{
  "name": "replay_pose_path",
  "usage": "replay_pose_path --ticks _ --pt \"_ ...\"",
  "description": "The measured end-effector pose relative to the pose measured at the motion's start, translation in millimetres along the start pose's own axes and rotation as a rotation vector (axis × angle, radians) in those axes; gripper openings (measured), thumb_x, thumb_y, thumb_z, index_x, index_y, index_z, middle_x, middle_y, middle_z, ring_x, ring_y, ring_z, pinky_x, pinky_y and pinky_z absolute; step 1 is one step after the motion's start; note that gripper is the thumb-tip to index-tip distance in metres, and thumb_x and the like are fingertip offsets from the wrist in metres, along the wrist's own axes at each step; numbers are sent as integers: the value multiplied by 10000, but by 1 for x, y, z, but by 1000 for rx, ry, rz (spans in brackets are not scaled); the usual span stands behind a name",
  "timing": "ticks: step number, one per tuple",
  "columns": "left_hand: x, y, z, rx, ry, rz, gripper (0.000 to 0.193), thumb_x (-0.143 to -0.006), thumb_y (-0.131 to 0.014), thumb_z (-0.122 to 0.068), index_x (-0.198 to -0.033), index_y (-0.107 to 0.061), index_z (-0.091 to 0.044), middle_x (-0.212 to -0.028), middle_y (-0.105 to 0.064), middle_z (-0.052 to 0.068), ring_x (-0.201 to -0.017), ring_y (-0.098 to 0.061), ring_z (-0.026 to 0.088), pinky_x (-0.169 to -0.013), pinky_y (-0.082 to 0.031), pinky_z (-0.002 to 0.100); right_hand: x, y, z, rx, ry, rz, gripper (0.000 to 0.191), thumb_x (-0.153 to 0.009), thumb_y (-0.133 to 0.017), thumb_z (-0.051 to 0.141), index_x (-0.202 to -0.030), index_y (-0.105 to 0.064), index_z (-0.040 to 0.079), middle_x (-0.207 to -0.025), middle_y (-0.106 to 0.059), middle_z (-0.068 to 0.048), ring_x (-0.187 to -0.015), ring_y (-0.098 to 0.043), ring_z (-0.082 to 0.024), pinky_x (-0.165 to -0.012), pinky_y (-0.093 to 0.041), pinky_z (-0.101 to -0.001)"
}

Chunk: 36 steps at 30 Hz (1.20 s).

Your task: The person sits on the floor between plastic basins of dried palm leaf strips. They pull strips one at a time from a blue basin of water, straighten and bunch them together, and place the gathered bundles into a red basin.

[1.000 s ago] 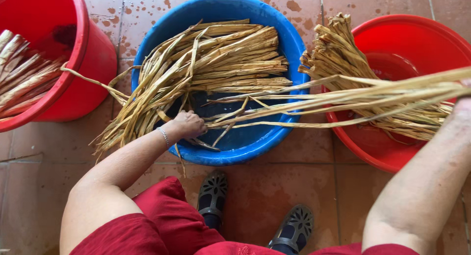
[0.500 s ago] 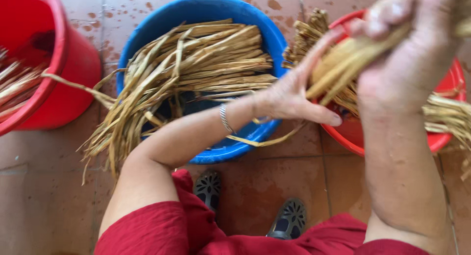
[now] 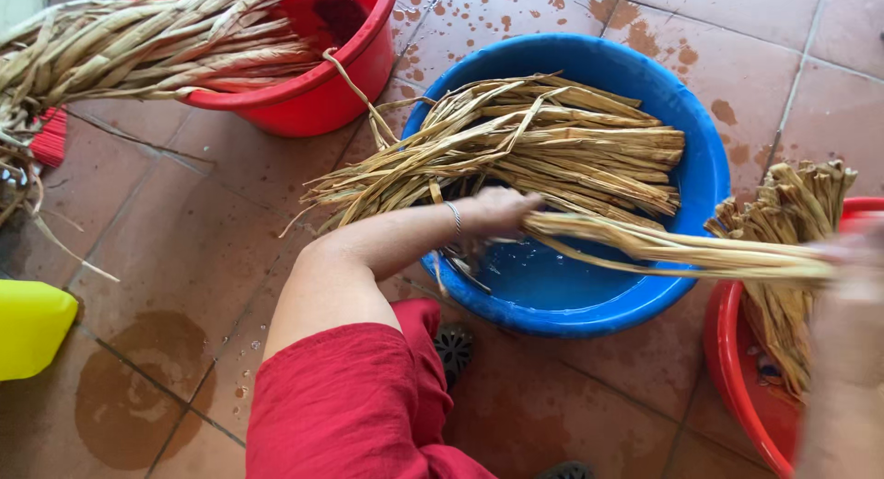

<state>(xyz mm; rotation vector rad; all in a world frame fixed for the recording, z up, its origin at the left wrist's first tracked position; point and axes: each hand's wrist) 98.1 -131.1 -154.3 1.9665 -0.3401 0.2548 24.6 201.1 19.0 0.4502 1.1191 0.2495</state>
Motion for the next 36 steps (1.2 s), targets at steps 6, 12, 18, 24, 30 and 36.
replay_pose_path --ticks 6,12,18,24,30,36 --pt "-13 33 51 -209 94 -246 259 -953 -612 -164 -1194 -705 -151 -1283 -677 138 -1296 -590 354 -1077 -488 525 89 -127 -60 -41 -71 351 235 -902 -655 -85 -1075 -642 74 -1169 -685 -149 -1165 -651 -364 -1039 -518 -450" --pt "-34 -45 44 -414 -265 -42 608 -959 -532 -508 -1508 -388 -291 -1690 -143 123 -1564 -36 415 -1102 -65 862 148 -213 -74 247 -311 1047 326 -736 -775 77 -1027 -736 216 -1493 -446 -234 -1366 -423 -485 -984 -455 -575" --pt "-71 -93 64 -315 -184 232 481 -1019 -448 -386 -1497 -394 -368 -1578 -267 103 -1429 -163 377 -996 -187 794 194 -249 -128 213 -519 1663 402 -903 -603 102 -1229 -713 309 -1252 -709 -123 -1195 -657 -328 -1004 -528 -458" --pt "-86 -70 49 321 244 543 493 -959 -531 -533 -1218 -676 -139 -1126 -767 132 -974 -743 334 -830 -575 477 187 -239 -148 -187 -648 1341 369 -843 -668 167 -1181 -747 290 -1166 -752 -73 -1058 -719 -275 -917 -568 -399" --pt "-112 -4 13 -98 6 441 465 -869 -712 -477 -1219 -784 -179 -1191 -786 125 -1090 -731 319 -947 -565 444 73 -168 -141 -108 -1031 877 262 -994 -694 381 -1050 -753 133 -978 -786 -70 -885 -712 -153 -803 -571 -335" --pt "-106 49 -75 733 -565 29 1096 -779 -872 -418 -1604 -210 -132 -1537 -474 159 -1440 -429 301 -1190 -347 425 -8 -80 -92 -808 -1016 407 237 -1020 -662 294 -1057 -730 70 -1001 -754 -90 -927 -697 -128 -839 -589 -313"
Point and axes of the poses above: each hand's wrist, its own x-axis away from the middle knuckle, its own y-axis out of the back of the hand, z = x × y
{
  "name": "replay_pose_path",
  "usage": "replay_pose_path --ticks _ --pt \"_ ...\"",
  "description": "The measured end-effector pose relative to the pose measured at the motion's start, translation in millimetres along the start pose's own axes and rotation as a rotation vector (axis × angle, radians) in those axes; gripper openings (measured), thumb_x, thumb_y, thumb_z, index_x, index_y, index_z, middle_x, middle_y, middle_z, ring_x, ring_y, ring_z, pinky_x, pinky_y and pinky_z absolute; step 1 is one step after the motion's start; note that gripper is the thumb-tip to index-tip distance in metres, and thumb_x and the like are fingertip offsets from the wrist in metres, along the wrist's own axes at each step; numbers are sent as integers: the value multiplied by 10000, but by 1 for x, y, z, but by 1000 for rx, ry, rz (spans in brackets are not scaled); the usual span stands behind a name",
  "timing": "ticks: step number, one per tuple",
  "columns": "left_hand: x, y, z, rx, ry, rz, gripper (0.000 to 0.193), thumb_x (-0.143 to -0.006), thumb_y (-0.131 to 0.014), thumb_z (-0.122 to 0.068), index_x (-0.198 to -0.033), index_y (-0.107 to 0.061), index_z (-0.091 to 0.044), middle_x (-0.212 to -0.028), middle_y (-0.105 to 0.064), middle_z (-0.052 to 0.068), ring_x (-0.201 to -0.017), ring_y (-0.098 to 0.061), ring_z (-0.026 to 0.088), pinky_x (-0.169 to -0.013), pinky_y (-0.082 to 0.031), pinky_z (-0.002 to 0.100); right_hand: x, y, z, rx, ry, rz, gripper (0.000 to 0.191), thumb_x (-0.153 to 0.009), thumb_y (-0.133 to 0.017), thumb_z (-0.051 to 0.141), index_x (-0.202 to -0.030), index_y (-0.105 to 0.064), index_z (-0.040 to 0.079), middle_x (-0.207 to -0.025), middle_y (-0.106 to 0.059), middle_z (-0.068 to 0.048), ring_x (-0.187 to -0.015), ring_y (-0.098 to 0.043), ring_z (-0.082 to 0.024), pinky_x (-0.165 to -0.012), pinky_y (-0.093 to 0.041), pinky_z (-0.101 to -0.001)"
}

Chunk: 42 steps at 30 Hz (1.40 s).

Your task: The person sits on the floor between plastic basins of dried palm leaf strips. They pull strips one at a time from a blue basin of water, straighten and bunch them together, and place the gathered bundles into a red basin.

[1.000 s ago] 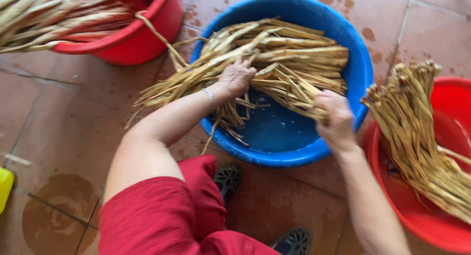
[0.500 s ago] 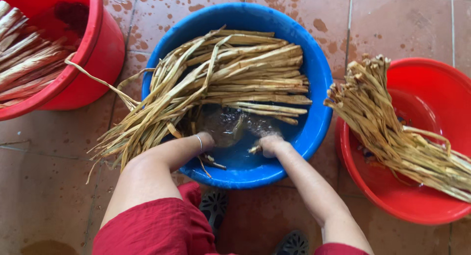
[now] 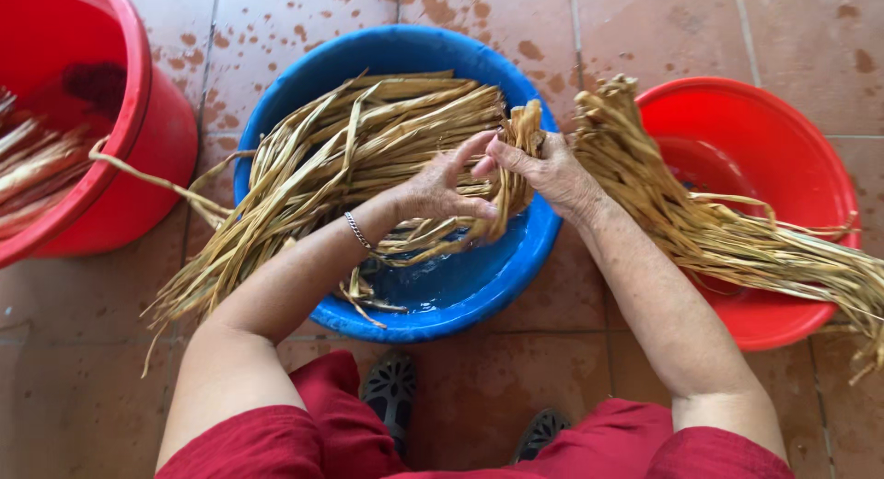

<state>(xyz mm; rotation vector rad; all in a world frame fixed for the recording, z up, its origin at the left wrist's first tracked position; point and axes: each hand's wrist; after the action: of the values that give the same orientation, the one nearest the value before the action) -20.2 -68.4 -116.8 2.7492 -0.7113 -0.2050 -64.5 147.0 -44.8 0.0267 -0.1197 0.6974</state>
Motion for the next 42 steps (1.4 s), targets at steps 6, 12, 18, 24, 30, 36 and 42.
replay_pose_path --ticks 6,12,18,24,30,36,42 --pt "-25 -39 -52 870 21 139 1099 -880 -819 -303 -1716 -124 -141 -1702 -294 22 -1563 -301 150 -1286 -266 360 47 17 6 -177 229 -94 227 -1076 -649 265 -1101 -690 44 -1131 -713 -85 -1070 -682 -143 -970 -579 -331" --pt "-33 -103 -54 438 19 23 853 -831 -879 -174 -1473 -320 -118 -1339 -509 103 -1219 -496 167 -1009 -449 350 64 23 -21 -17 202 -257 348 -1015 -685 273 -1284 -621 61 -1129 -700 -55 -1083 -653 -115 -1001 -539 -337" --pt "-46 -115 -43 101 405 -130 240 -887 -777 -275 -960 -749 -48 -759 -712 24 -681 -654 107 -627 -558 311 80 65 16 186 308 -179 815 -926 -703 411 -1539 -304 52 -1469 -467 -180 -1365 -463 -216 -1111 -433 -396" --pt "-49 -128 -46 -206 130 -131 334 -813 -835 -263 -1041 -718 -48 -817 -728 58 -737 -670 129 -652 -548 315 91 66 12 892 379 -194 682 -1109 -327 530 -1628 -360 88 -1706 -334 -181 -1603 -234 -312 -1248 -172 -533" --pt "-56 -140 -65 62 448 -148 176 -961 -700 -247 -964 -744 -77 -711 -665 26 -564 -558 116 -487 -454 308 95 74 -27 257 294 -118 841 -1043 -445 659 -1655 -273 108 -1652 -400 -177 -1586 -340 -338 -1296 -274 -493" --pt "-74 -103 -139 397 92 -359 147 -1048 -629 -197 -1022 -683 -63 -640 -556 -23 -518 -515 78 -475 -437 261 124 67 -29 110 144 40 1250 -655 -926 371 -1631 -191 111 -1681 -224 -144 -1488 -316 -309 -1105 -434 -463" --pt "-93 -127 -225 423 70 -363 320 -1086 -609 -321 -858 -544 -106 -624 -460 -27 -504 -435 76 -445 -357 263 117 -4 -51 -113 343 -124 383 -879 -866 185 -1150 -673 -5 -970 -773 -82 -927 -741 -168 -836 -610 -284"
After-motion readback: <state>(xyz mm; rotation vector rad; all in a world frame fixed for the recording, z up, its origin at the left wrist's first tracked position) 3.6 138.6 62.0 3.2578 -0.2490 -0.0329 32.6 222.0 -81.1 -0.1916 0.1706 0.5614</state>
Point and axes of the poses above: each hand's wrist, its own x-axis away from the middle knuckle, its own y-axis out of the back of the hand, z = x × y
